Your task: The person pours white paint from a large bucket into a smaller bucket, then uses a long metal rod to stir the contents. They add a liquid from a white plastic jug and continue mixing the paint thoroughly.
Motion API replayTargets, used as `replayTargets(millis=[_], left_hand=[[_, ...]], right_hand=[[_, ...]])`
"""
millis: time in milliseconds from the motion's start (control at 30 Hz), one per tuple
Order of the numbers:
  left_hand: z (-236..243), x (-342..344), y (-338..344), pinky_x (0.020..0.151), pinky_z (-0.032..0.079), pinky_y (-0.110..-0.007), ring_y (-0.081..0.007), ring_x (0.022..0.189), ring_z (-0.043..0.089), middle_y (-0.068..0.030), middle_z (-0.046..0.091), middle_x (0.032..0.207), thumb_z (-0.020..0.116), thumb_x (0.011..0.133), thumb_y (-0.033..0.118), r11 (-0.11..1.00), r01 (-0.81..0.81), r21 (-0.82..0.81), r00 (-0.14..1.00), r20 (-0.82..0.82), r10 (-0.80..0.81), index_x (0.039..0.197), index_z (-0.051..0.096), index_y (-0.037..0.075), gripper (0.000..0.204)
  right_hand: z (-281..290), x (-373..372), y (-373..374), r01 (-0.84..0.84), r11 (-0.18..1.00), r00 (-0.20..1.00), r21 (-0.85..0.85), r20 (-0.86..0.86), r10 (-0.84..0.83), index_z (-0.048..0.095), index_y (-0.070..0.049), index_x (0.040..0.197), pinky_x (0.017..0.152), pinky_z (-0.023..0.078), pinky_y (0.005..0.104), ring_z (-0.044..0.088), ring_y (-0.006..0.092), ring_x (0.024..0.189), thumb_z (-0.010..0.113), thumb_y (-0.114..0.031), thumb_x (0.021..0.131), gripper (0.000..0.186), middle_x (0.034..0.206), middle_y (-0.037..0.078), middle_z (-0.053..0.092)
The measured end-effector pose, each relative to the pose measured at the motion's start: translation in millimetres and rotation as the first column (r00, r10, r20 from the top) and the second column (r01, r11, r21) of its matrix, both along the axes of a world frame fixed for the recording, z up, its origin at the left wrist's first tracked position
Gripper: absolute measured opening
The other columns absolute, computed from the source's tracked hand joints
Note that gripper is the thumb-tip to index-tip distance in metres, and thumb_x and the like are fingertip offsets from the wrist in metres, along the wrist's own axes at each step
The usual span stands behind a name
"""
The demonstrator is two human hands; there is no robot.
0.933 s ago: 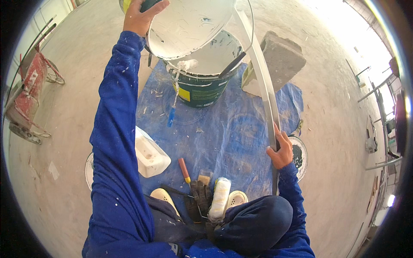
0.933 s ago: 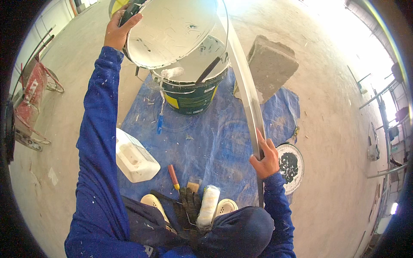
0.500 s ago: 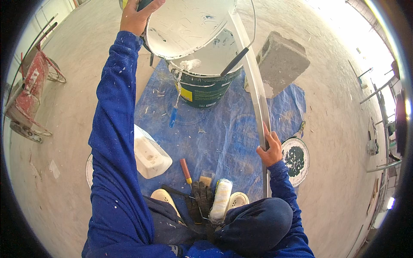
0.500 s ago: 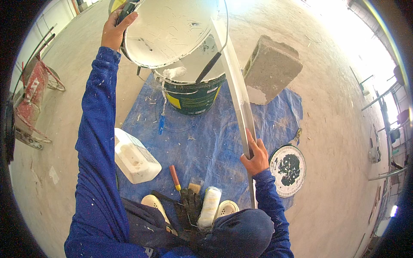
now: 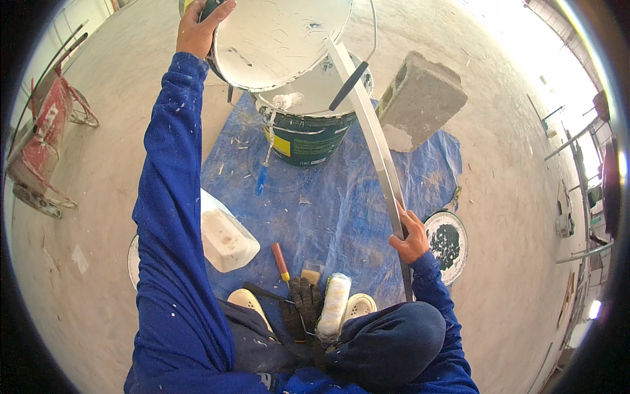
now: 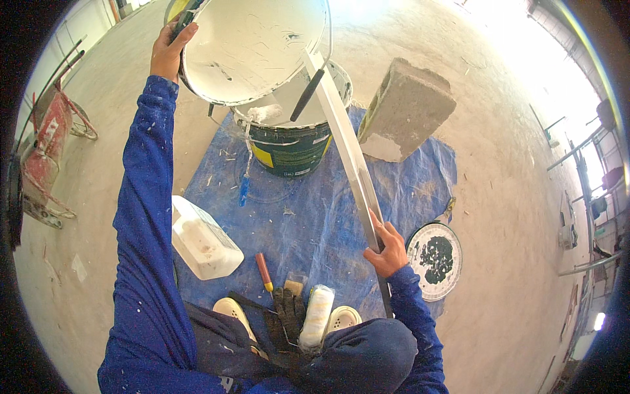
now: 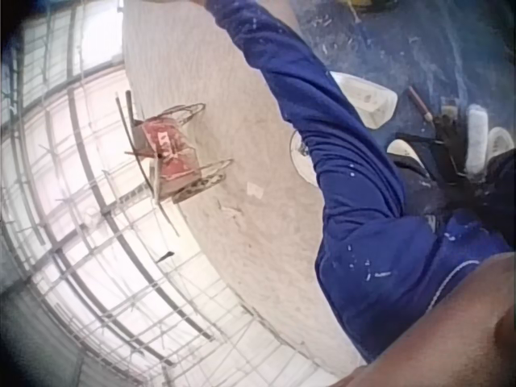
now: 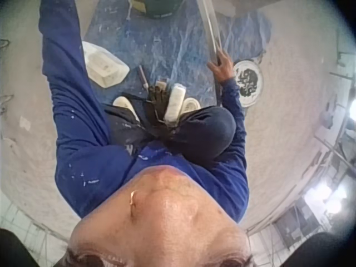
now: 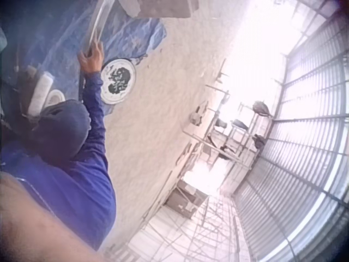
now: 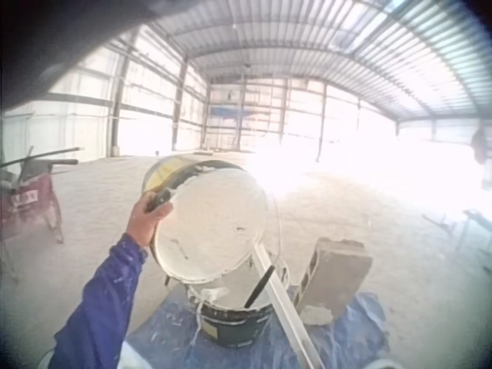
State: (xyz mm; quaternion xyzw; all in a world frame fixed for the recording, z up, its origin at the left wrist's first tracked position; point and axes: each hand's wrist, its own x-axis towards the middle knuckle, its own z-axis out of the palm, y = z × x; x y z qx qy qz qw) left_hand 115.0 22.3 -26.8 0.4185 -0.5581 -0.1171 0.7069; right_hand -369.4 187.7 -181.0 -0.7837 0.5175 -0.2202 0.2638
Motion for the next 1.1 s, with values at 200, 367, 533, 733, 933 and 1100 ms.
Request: replayTargets(millis=[200, 367, 533, 733, 933, 1100], left_hand=[[-5, 19, 3, 0.085, 0.041, -0.025, -0.0147, 0.095, 0.053, -0.0081, 0.056, 0.101, 0.074, 0.069, 0.037, 1.000, -0.019, 0.003, 0.996, -0.089, 0.019, 0.113, 0.051, -0.003, 0.064], [-7, 21, 5, 0.080, 0.044, -0.025, -0.0139, 0.091, 0.054, -0.0079, 0.056, 0.100, 0.074, 0.070, 0.035, 1.000, 0.000, 0.023, 0.996, -0.090, 0.002, 0.113, 0.051, -0.003, 0.062], [-1, 11, 12, 0.076, 0.046, -0.024, -0.0149, 0.087, 0.056, -0.0083, 0.057, 0.098, 0.074, 0.071, 0.033, 0.999, 0.026, -0.031, 0.998, -0.060, -0.028, 0.114, 0.050, -0.003, 0.062], [-1, 10, 17, 0.070, 0.045, -0.024, -0.0102, 0.079, 0.053, -0.0042, 0.058, 0.090, 0.068, 0.077, 0.024, 0.993, 0.108, -0.044, 0.986, -0.120, -0.113, 0.105, 0.053, 0.001, 0.039], [-19, 43, 7, 0.074, 0.049, -0.028, -0.0190, 0.086, 0.059, -0.0141, 0.058, 0.096, 0.075, 0.069, 0.027, 0.999, -0.025, -0.032, 0.987, -0.160, 0.019, 0.112, 0.047, -0.007, 0.061], [-43, 78, 11, 0.073, 0.051, -0.034, -0.0257, 0.083, 0.061, -0.0176, 0.058, 0.098, 0.070, 0.070, 0.020, 0.994, -0.102, -0.027, 0.878, -0.473, 0.077, 0.109, 0.048, -0.007, 0.052]], right_hand=[[21, -12, 3, 0.019, 0.998, 0.998, 0.058, 0.052, -0.022, 0.046, 0.003, 0.122, 0.081, 0.042, 0.0301, 0.055, 0.0270, 0.087, 0.059, -0.015, 0.054, 0.072, 0.101, 0.018, 0.056], [24, -16, -6, 0.056, 0.998, 0.982, 0.033, 0.178, -0.061, 0.045, 0.001, 0.124, 0.074, 0.042, 0.0291, 0.052, 0.0223, 0.076, 0.057, -0.010, 0.055, 0.071, 0.087, 0.014, 0.052], [27, -14, -16, 0.110, 0.988, 0.954, 0.110, 0.267, -0.136, 0.044, 0.002, 0.125, 0.073, 0.043, 0.0275, 0.050, 0.0161, 0.076, 0.056, -0.009, 0.056, 0.070, 0.089, 0.009, 0.052], [32, -20, -5, 0.080, 0.985, 0.931, 0.154, 0.341, -0.129, 0.050, 0.001, 0.107, 0.046, 0.036, 0.0219, 0.045, 0.0076, 0.054, 0.054, -0.012, 0.060, 0.050, 0.072, 0.001, 0.046], [30, -34, 18, 0.075, 0.955, 0.964, 0.288, 0.223, -0.143, 0.046, 0.001, 0.123, 0.067, 0.042, 0.0258, 0.050, 0.0138, 0.074, 0.056, -0.016, 0.055, 0.070, 0.082, 0.005, 0.052], [28, -36, 30, 0.092, 0.904, 0.968, 0.417, 0.176, -0.180, 0.047, 0.000, 0.123, 0.064, 0.042, 0.0248, 0.050, 0.0126, 0.071, 0.057, -0.016, 0.055, 0.070, 0.082, 0.004, 0.053]])
